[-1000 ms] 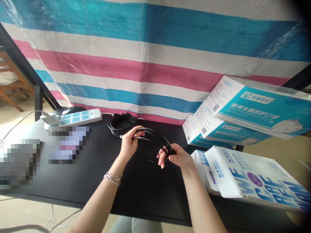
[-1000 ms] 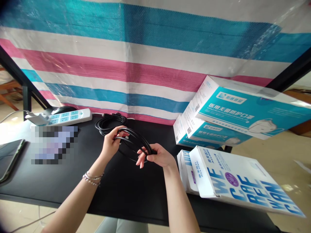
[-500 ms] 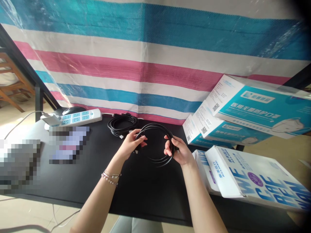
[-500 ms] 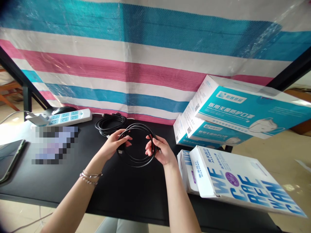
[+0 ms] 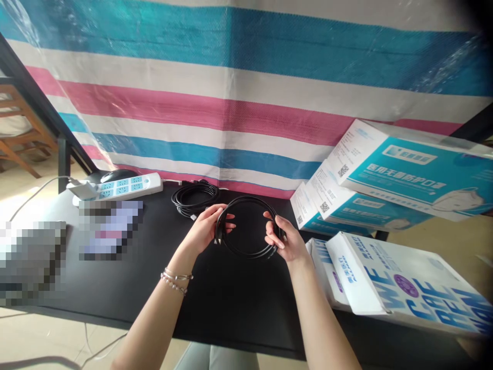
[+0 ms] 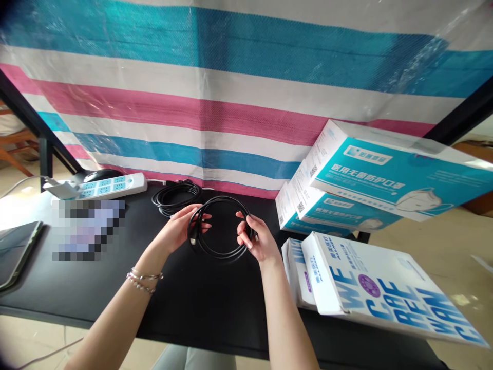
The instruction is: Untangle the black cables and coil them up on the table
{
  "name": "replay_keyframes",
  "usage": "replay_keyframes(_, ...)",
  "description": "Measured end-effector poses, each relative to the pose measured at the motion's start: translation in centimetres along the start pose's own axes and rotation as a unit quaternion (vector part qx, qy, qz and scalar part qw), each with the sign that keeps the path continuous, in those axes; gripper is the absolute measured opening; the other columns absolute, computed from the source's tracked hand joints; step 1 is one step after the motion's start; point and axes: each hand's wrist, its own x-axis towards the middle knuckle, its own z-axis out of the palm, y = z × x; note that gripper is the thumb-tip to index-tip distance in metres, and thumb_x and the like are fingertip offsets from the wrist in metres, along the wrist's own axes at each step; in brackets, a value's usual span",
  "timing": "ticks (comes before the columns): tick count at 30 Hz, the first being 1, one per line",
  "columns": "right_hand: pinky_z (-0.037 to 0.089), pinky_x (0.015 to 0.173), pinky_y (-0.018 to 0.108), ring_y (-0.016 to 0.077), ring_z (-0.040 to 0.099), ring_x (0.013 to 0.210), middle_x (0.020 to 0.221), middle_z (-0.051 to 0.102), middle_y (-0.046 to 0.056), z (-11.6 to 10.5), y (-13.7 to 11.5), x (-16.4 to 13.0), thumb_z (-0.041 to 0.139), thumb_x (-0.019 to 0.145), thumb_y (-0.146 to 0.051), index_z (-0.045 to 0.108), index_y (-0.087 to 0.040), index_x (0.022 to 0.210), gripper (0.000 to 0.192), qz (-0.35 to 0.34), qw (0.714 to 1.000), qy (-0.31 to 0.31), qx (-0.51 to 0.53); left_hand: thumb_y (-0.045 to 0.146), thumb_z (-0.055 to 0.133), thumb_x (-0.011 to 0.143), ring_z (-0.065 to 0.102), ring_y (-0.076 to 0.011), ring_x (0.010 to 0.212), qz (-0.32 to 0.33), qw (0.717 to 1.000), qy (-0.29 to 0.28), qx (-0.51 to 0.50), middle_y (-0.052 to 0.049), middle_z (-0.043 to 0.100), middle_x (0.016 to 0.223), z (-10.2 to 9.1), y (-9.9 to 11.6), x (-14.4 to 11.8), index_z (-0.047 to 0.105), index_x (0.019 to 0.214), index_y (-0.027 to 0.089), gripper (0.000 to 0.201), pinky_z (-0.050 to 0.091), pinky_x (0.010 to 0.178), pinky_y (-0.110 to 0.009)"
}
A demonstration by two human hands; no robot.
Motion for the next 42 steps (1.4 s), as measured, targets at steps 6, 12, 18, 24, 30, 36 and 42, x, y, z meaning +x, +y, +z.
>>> replay_keyframes(6,0.040,0.039,0.021,0.0009,0.033,0.027,0.055,0.061,-0.005,-0.05,0.14,-0.06,0.064,0.074,-0.029,0.066,-0.016,0.090,0.021,-0.002,0.999,-0.019,-0.025,0.033,0.072,0.064,0.067,-0.0174,0.061,0.046,0.996,0.003,0.079,-0.004,0.066,0.079,-0.21,-0.42,0.18,0.048,0.090,0.018,0.039,0.054,0.059,-0.030)
replay_keyframes(12,0.040,0.040,0.023,0.0018,0.034,0.026,0.052,0.060,-0.005,-0.29,0.07,-0.20,0.065,0.073,-0.033,0.065,-0.017,0.090,0.023,-0.008,0.997,-0.034,-0.065,0.039,0.057,0.076,0.064,-0.0156,0.058,0.164,0.943,0.062,0.283,-0.001,0.064,0.075,-0.66,-0.94,0.74,0.046,0.088,0.020,0.025,0.051,0.053,-0.026)
replay_keyframes(18,0.042,0.043,0.023,0.0032,0.041,0.028,0.052,0.062,-0.004,-0.28,0.09,-0.33,0.069,0.071,-0.030,0.063,-0.016,0.091,0.026,-0.016,0.995,-0.054,-0.077,0.033,0.047,0.083,0.063,-0.0130,0.067,0.285,0.886,0.117,0.346,-0.002,0.063,0.080,-0.82,-0.68,0.60,0.047,0.091,0.020,0.015,0.049,0.060,-0.024)
replay_keyframes(24,0.048,0.052,0.029,0.0087,0.053,0.037,0.060,0.066,-0.001,-0.10,0.04,-0.32,0.072,0.068,-0.034,0.060,-0.018,0.095,0.034,0.002,0.993,-0.071,-0.092,0.031,0.049,0.080,0.053,-0.0098,0.054,0.308,0.881,0.137,0.333,0.003,0.054,0.063,-0.74,-0.44,0.40,0.050,0.088,0.020,0.014,0.044,0.055,-0.020)
replay_keyframes(30,0.050,0.060,0.032,0.0141,0.062,0.054,0.073,0.070,0.006,-0.11,0.11,-0.14,0.073,0.066,-0.040,0.059,-0.016,0.097,0.042,0.000,0.994,-0.068,-0.082,0.033,0.051,0.078,0.051,-0.0102,0.055,0.314,0.864,0.169,0.355,0.003,0.052,0.062,-0.65,-0.49,0.29,0.053,0.085,0.020,0.015,0.040,0.052,-0.019)
replay_keyframes(36,0.050,0.060,0.031,0.0121,0.060,0.051,0.073,0.069,0.004,-0.14,0.29,-0.10,0.075,0.065,-0.033,0.058,-0.017,0.099,0.041,-0.012,0.995,-0.072,-0.067,0.033,0.048,0.080,0.051,-0.0105,0.056,0.328,0.845,0.176,0.384,0.002,0.053,0.064,-0.61,-0.62,0.18,0.053,0.088,0.021,0.016,0.040,0.055,-0.020)
replay_keyframes(42,0.052,0.058,0.028,0.0100,0.060,0.049,0.069,0.067,0.001,-0.01,0.33,-0.05,0.070,0.070,-0.022,0.059,-0.018,0.096,0.028,-0.005,0.997,-0.051,-0.057,0.031,0.046,0.082,0.052,-0.0110,0.059,0.355,0.817,0.205,0.406,0.001,0.055,0.067,-0.48,-0.53,-0.04,0.054,0.089,0.020,0.015,0.039,0.058,-0.020)
